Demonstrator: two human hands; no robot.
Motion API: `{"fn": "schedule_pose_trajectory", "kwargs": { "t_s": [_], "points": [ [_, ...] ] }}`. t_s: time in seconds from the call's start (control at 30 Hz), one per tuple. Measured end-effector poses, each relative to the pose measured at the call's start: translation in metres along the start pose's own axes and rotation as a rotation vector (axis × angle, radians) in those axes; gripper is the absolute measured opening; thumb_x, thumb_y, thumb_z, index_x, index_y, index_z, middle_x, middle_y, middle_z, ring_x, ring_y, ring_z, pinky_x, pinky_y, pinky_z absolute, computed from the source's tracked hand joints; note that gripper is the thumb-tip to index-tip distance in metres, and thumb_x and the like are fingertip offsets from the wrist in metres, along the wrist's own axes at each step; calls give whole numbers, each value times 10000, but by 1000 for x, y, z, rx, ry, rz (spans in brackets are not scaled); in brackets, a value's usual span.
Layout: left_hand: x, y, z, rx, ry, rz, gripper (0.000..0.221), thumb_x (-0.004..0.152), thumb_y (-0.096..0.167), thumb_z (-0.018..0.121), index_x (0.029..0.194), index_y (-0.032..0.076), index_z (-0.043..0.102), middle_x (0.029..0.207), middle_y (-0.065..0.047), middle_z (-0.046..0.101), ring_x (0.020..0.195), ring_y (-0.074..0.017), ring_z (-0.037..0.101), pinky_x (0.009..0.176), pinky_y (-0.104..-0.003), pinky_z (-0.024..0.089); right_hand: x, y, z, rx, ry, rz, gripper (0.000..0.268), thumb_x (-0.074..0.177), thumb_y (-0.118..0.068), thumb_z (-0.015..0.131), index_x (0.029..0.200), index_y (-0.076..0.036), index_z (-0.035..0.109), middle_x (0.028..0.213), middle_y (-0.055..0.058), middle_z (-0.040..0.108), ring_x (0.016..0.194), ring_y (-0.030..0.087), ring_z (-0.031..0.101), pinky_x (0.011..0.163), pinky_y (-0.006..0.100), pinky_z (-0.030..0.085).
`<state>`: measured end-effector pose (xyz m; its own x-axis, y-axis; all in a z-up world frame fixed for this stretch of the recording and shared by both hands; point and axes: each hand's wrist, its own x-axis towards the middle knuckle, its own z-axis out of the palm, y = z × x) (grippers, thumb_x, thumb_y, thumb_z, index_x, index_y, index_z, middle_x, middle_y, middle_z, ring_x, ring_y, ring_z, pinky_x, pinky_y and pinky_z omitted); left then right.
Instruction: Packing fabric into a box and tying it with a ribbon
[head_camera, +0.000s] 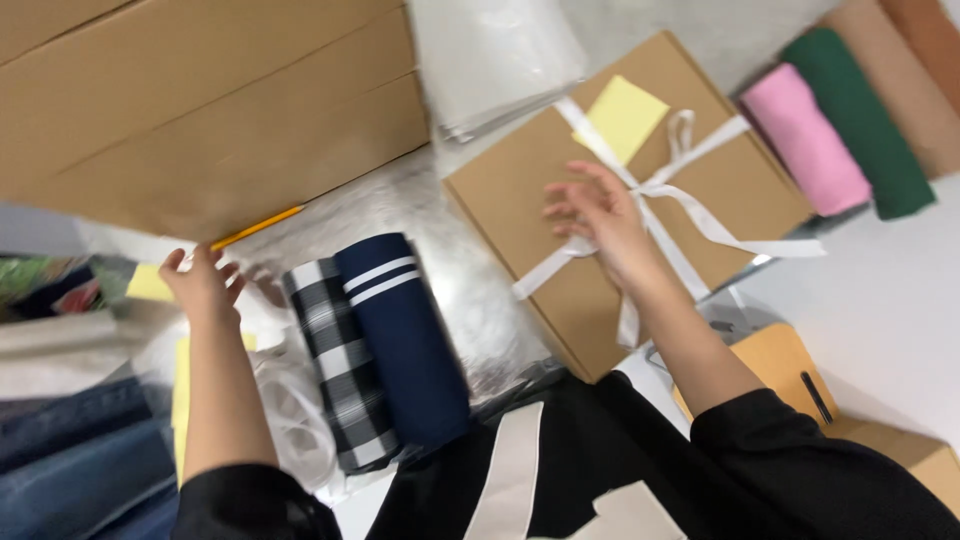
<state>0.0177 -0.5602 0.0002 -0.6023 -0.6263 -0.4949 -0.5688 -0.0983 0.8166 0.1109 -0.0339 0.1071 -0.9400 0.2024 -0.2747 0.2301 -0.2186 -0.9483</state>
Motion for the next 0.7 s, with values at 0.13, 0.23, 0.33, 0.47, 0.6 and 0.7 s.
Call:
{"fn": "schedule_pose_trajectory", "kwargs": {
  "t_s": [0.13, 0.23, 0.33, 0.47, 0.6, 0.7],
  "points": [
    [-78, 25, 41, -2, -99, 141, 382, 975, 335, 561, 1340, 261, 479, 1262, 46, 524, 740, -65, 528, 624, -260, 433, -20, -6, -109, -77, 237, -273, 214, 1105, -137, 597, 1319, -131, 605, 1216, 113, 756, 991, 156, 733, 786, 244, 617],
    [-123, 12, 84, -156, -258, 249, 196, 1063, 428, 659, 1172, 307, 549, 886, 118, 490, 591, -12, 390, 515, -209, 323, -37, -6, -198, -250, 493, -273, 163, 1102, -160, 627, 1261, -141, 656, 1248, 26, 749, 1083, 88, 698, 892, 226, 590],
    [-202, -10, 127, -3, -398, 406, 183, 1101, 296, 631, 1207, 159, 692, 898, 17, 487, 668, -64, 546, 533, -187, 515, -42, 27, -298, -651, 647, -394, 210, 1100, -58, 726, 1302, -112, 749, 1225, 123, 730, 1139, 262, 703, 874, 362, 582],
    [-278, -74, 176, -14, -507, 410, 354, 1043, 161, 644, 1376, 46, 612, 1103, -139, 573, 948, -230, 571, 790, -340, 508, -26, 68, -385, -671, 657, -307, 274, 1088, -170, 748, 1351, -95, 722, 1233, 140, 715, 1138, 280, 683, 918, 395, 553],
    [-356, -128, 198, -106, -322, 355, 614, 1074, 180, 667, 1573, 62, 329, 1405, -251, 489, 1281, -351, 507, 1051, -438, 486, -22, 67, -394, -462, 478, -101, 617, 1181, -443, 596, 1572, 18, 474, 1555, 360, 461, 1449, 522, 435, 1098, 626, 472],
    [-392, -164, 211, -158, -177, 287, 640, 1103, 300, 653, 1585, 177, 251, 1455, -166, 463, 1316, -278, 469, 994, -392, 462, -42, 17, -352, -194, 307, 84, 726, 1157, -514, 484, 1650, -9, 313, 1673, 324, 277, 1519, 529, 315, 1062, 675, 493]
  ]
}}
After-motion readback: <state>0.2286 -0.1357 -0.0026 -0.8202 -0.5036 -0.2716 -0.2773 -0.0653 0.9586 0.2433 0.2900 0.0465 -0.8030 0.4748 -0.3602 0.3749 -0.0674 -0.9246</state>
